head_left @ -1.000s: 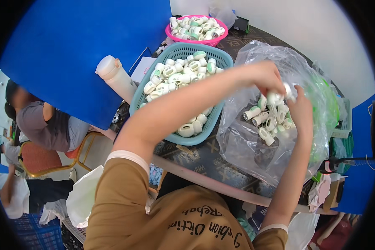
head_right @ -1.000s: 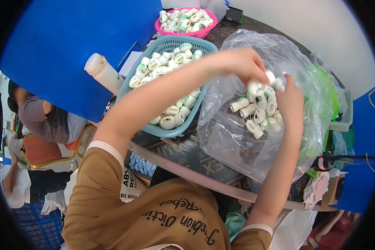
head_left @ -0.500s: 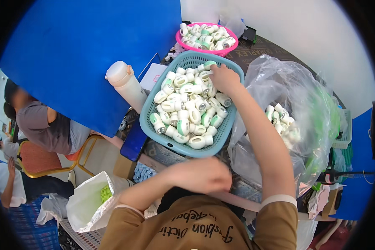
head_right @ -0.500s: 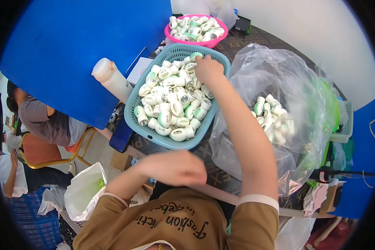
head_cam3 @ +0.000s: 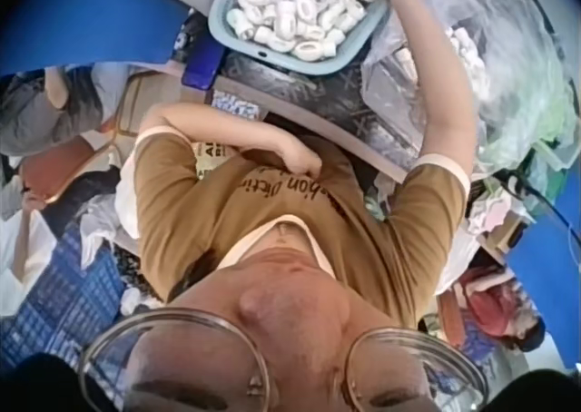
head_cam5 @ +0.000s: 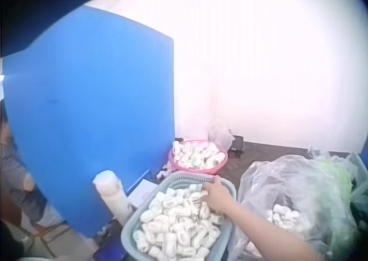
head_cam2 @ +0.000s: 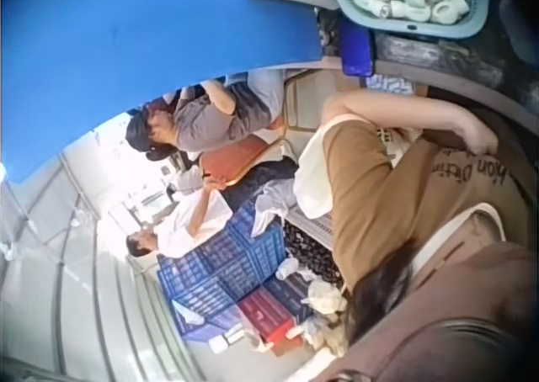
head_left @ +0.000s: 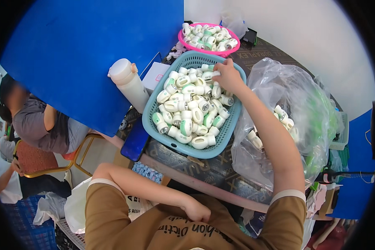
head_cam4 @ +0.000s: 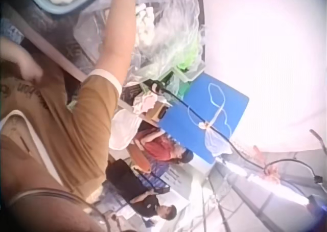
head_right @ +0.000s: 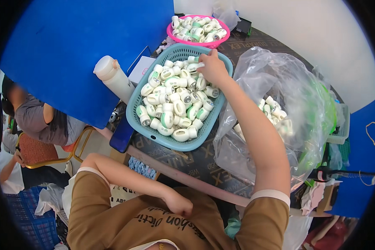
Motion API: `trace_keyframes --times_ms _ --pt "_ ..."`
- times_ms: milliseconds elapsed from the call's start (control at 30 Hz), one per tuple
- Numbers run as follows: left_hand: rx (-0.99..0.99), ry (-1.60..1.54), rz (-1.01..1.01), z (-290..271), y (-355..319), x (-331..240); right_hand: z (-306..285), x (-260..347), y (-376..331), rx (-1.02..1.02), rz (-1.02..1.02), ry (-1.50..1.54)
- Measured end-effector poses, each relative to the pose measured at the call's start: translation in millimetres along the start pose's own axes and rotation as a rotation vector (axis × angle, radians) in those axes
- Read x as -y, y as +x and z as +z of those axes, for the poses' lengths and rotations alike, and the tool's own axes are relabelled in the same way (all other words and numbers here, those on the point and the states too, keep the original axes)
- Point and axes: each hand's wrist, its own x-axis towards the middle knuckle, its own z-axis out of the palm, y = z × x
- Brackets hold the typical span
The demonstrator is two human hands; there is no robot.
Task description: The recorder sorts small white and green plastic toy components from baskets and places them into clear plastic bags.
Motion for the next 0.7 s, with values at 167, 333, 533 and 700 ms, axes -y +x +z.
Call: trace_keyframes --times_ms 167,333,533,700 --pt "-0.031 -0.209 -0.213 -5.8 10.3 -11.6 -25.2 3.4 -1.8 -0.106 -0.121 -0.060" --pt "-0.410 0.586 -0.133 -10.4 2.6 -25.4 -69.1 1.3 -13.8 -0.225 -0.175 0.141" --pt "-0.507 0.881 -0.141 10.6 19.5 -5.2 -162.5 3.3 -98.9 -0.048 0.165 0.520" --pt "-0.386 0.928 -0.225 22.9 -2.8 -34.2 -151.1 -120.7 -201.8 -0.271 0.308 -0.437"
